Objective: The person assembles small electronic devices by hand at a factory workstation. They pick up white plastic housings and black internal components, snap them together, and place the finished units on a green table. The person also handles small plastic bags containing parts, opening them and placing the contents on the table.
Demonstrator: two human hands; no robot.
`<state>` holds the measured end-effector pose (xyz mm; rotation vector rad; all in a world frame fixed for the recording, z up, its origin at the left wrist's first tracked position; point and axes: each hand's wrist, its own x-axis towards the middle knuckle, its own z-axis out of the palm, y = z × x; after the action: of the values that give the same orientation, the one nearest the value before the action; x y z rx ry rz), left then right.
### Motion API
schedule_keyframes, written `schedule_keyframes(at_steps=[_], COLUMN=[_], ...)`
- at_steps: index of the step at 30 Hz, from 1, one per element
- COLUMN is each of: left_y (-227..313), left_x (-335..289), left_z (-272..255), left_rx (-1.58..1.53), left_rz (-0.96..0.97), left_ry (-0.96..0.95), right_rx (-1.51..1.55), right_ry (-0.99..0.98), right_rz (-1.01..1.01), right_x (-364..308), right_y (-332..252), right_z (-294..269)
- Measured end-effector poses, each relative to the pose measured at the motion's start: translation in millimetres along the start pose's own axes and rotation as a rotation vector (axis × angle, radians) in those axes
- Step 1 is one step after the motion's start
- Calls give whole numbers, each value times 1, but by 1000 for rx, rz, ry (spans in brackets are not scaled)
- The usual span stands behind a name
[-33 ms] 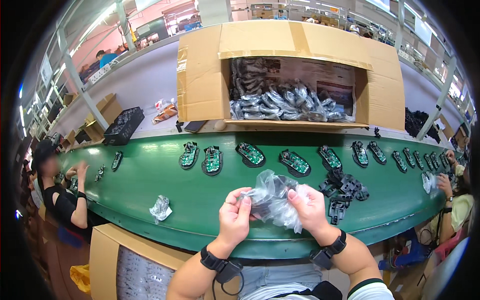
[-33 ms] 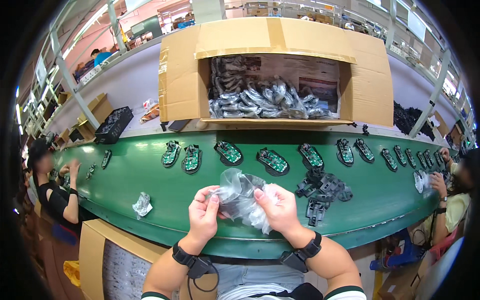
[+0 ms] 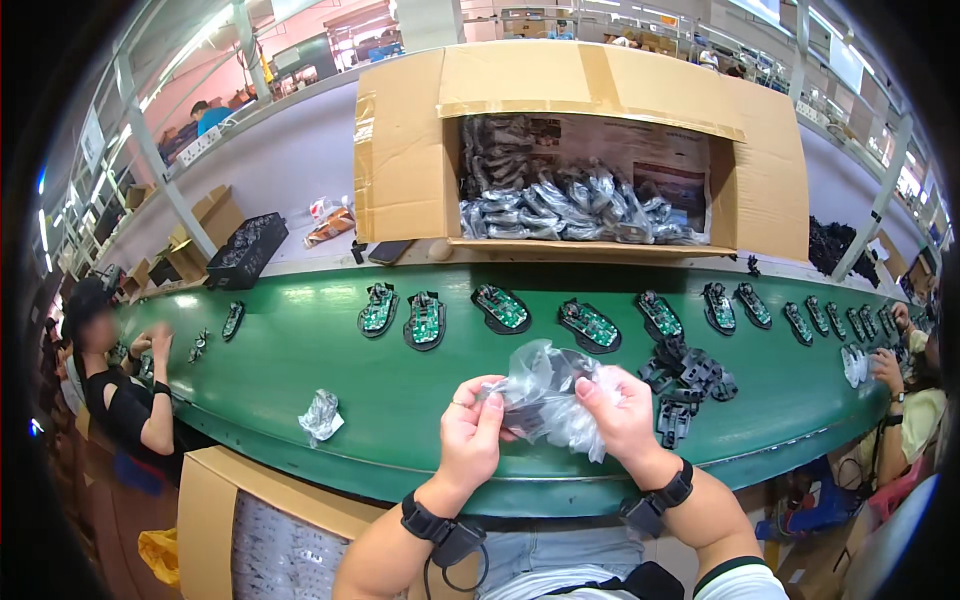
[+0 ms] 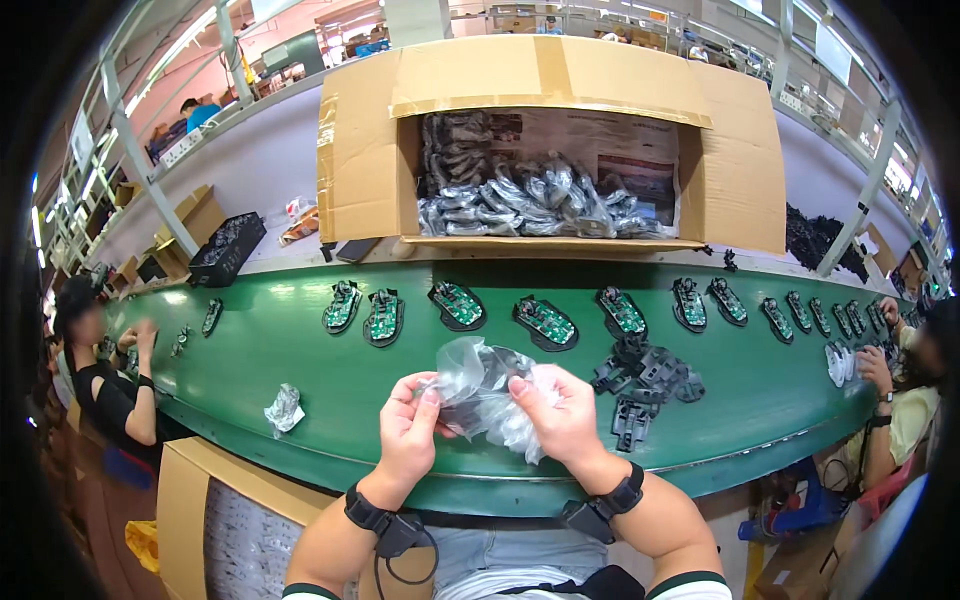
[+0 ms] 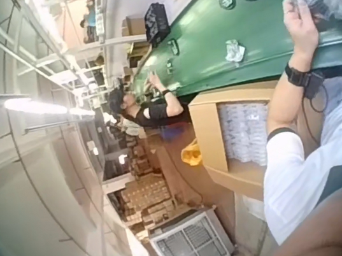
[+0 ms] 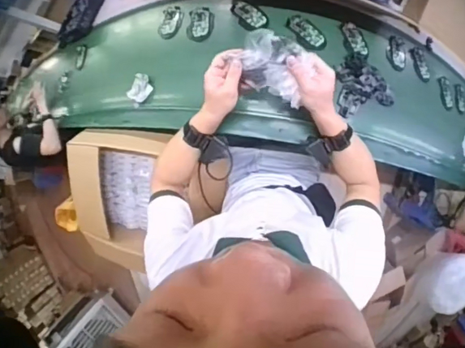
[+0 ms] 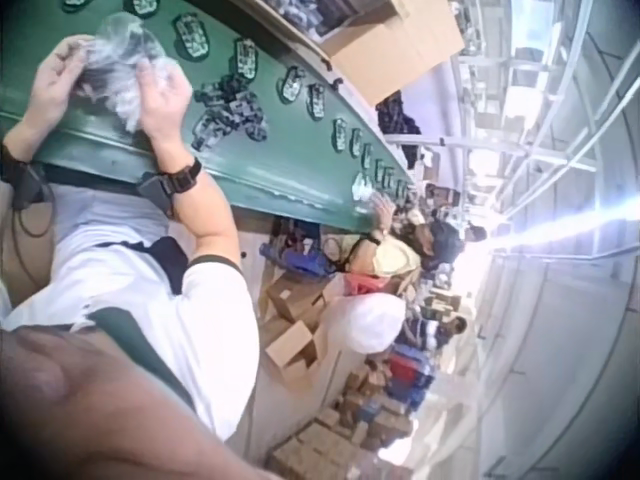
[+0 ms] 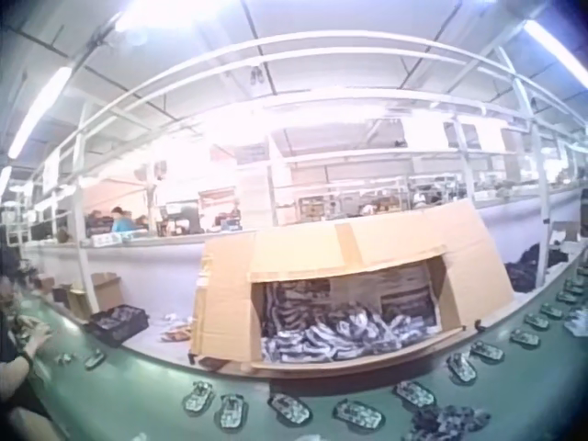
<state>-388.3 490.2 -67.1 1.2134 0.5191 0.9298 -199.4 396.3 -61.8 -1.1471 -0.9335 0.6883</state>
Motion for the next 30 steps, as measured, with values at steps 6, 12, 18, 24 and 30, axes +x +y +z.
schedule_keyframes(at_steps=[6, 12, 18, 24, 30], left_y=[-22, -25, -24, -9, -8], left_x=[1, 1, 8, 24, 30], left_z=[-2, -2, -4, -27, -37], left_rx=[93, 163, 417, 953, 941], left_rz=[-225, -206, 48, 729, 692], left_ry=[-206, -313, -115, 3, 30], right_rx=[-103, -336, -716, -1089, -1203], right_ry=[127, -94, -261, -349, -339], right_rz=[-178, -143, -198, -208, -104], right_x=[13, 22, 46, 70, 79], right_y=[-1, -28, -86, -125, -143], right_z=[-11, -22, -31, -26, -31])
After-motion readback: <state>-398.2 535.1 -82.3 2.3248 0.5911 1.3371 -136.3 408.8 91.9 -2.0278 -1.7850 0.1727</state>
